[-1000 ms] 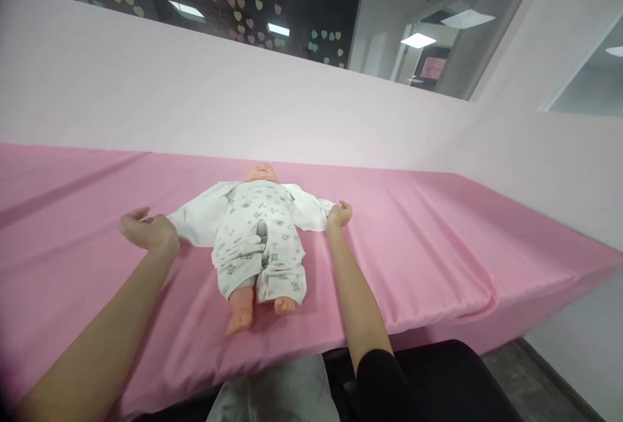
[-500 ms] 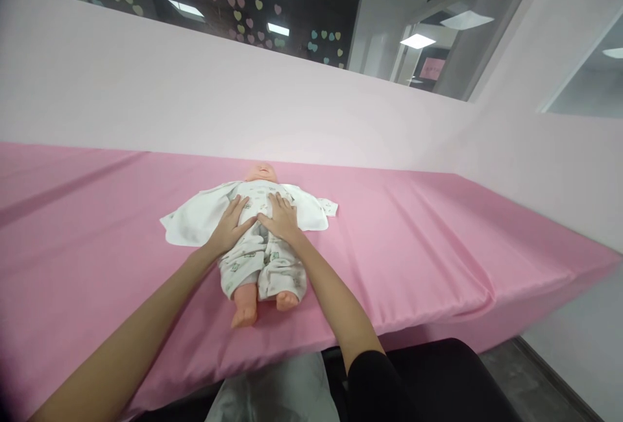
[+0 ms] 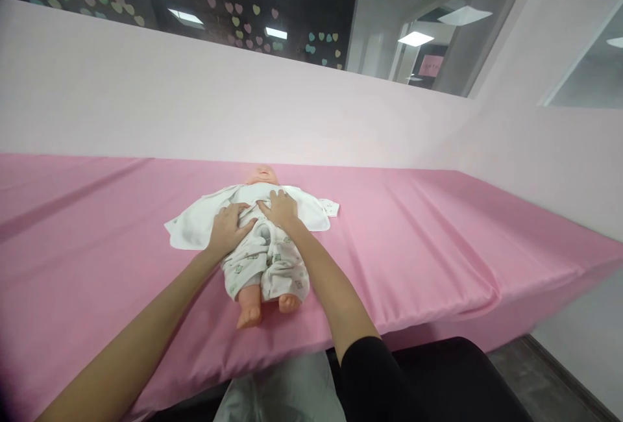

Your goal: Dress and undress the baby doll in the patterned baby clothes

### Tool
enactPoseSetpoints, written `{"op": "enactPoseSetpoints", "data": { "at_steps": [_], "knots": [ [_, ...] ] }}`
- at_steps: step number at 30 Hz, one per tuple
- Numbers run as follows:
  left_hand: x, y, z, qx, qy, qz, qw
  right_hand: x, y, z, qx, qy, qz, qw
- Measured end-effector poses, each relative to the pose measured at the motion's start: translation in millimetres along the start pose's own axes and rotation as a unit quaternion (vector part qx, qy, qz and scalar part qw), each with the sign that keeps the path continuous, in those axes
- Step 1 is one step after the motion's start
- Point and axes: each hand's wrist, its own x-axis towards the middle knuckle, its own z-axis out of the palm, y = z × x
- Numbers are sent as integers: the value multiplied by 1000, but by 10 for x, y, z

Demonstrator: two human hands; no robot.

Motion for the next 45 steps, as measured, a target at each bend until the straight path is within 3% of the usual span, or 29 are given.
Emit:
{"op": "enactPoseSetpoints", "data": {
  "at_steps": [4,7,9,13,16,18,21,23,26,30,34,37,41,43,45],
  "knots": [
    [-80,46,13,31,-4,-36,999,-197,-22,-60,-21,44,-143,989],
    [-117,49,6,65,-20,-30,997,-404,52,-124,32,49,-228,972],
    [-114,49,-15,97,-16,-4,995,-555,125,-169,83,35,-235,968],
    [-108,106,-93,146,-6,103,984,-790,207,-271,110,-20,-176,978],
    [-201,229,-239,130,-85,175,972,-832,215,-413,138,-86,-103,981],
    [-329,342,-404,102,-141,180,968,-820,243,-563,190,-177,-70,963],
    [-585,524,-675,29,-191,109,975,-865,327,-809,227,-340,-89,908],
    [-761,631,-788,-8,-206,68,976,-972,352,-915,208,-389,-121,890],
    [-976,750,-788,-23,-171,44,984,-1174,260,-937,157,-353,-123,914],
    [-1150,789,-608,-46,-94,-1,995,-1360,26,-822,115,-226,-97,962],
    [-1266,757,-505,-117,-68,-62,989,-1533,-100,-784,118,-119,-29,985],
    [-1345,783,-565,-163,-70,-63,982,-1728,-92,-913,184,-117,-4,976],
    [-1454,905,-715,-211,-90,-15,973,-2017,-61,-1103,295,-190,-49,935],
    [-1523,963,-736,-187,-89,-4,978,-2135,-98,-1084,274,-187,-42,942],
    [-1599,995,-700,-139,-60,-17,988,-2221,-175,-990,226,-137,1,964]
  ]
}}
